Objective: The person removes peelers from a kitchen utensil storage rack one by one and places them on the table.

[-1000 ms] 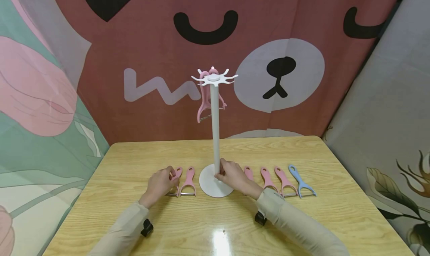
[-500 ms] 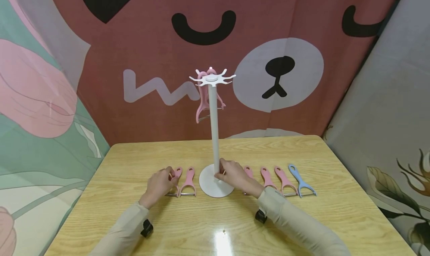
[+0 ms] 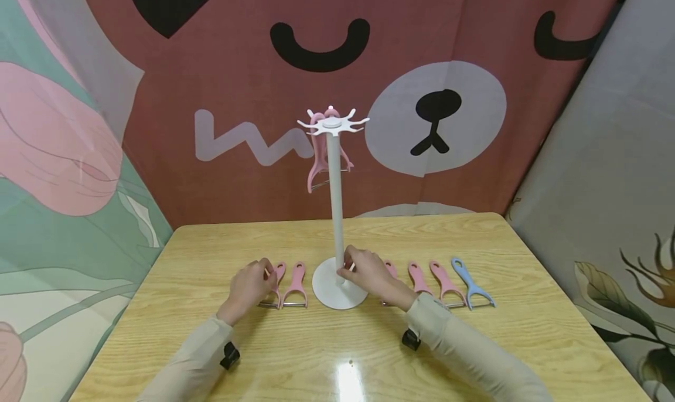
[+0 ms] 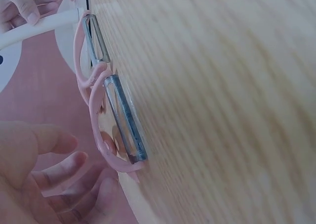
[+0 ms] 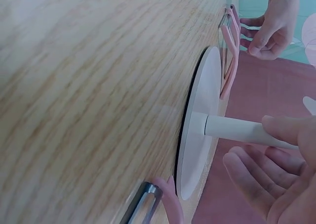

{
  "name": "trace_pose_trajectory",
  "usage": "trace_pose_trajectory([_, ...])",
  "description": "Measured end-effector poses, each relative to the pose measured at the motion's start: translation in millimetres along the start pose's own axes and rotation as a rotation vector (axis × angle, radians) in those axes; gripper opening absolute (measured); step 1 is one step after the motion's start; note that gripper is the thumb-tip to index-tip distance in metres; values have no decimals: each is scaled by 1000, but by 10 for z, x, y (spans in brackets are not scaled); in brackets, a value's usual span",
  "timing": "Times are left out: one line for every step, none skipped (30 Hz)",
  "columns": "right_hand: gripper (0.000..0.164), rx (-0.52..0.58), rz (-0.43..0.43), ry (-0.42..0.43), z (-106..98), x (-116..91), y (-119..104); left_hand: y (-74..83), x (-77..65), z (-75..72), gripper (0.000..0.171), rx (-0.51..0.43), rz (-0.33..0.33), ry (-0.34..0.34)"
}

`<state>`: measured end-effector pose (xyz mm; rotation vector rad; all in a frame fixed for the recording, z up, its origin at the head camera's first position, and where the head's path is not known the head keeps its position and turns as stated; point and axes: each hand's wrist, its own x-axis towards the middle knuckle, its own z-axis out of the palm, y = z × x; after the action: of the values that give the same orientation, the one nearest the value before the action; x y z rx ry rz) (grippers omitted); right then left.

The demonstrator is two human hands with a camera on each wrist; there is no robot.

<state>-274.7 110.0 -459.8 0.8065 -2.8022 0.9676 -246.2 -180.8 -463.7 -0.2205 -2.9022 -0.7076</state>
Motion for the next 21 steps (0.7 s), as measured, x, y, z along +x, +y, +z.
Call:
trace_pose_trajectory([19,-1,-3,6,-3,-3,-3,-1,0,1,7,1,0,-1])
trace_pose_trajectory([18,-1,-2,12,-7,-7,-7,0,0,1,7,3,1,0])
trace_pose_trajectory([18,4,-1,19,-13,-11,-14,0,-1,3,7,4,3,1])
trace_pose_trajectory([18,7,2,27,-17,-17,-20,-1,-2,5,7,2,4,1])
trace_pose_trajectory([18,11,4,39,-21,-22,-26,-4,-2,9,7,0,6,2])
trace_pose_trajectory([18,14,3,52,-25,-25,-33,-4,-2,10,7,-3,6,3])
trace_pose_trajectory([18,15,1,67,-27,-27,-38,-6,-2,14,7,-7,5,4])
trace_pose_trajectory([19,18,-2,80,-28,-28,-42,-7,-1,16,6,-10,5,6])
trace_pose_trajectory([19,22,-10,97,-29,-27,-46,-9,1,20,6,-14,4,8])
trace_pose_trajectory([20,22,-19,113,-30,-27,-48,-8,1,21,6,-20,6,10])
trace_pose_trajectory([21,23,-30,128,-31,-24,-50,-9,1,24,5,-20,8,15])
trace_pose_trajectory([21,24,-38,140,-32,-22,-52,-8,0,25,5,-20,12,20])
trace_pose_trajectory([21,27,-43,148,-32,-20,-55,-8,-1,26,5,-19,16,27])
trace_pose_trajectory([22,30,-47,156,-34,-20,-58,-6,-2,25,4,-19,21,34])
trace_pose_trajectory([22,35,-48,162,-35,-20,-61,-4,-5,24,4,-19,26,40])
trace_pose_trajectory([22,38,-49,166,-34,-21,-62,-3,-7,23,4,-19,33,47])
trace_pose_trajectory([23,43,-46,169,-32,-19,-64,-1,-7,22,4,-16,35,53])
trace_pose_trajectory([23,46,-45,170,-30,-20,-64,1,-6,22,4,-15,37,58])
trace_pose_trajectory([23,49,-47,172,-29,-20,-67,5,-4,20,4,-15,40,60])
trace_pose_trajectory([24,53,-50,174,-27,-21,-68,10,1,18,4,-16,44,63])
trace_pose_trajectory([23,54,-56,178,-25,-20,-69,17,7,15,5,-16,49,65])
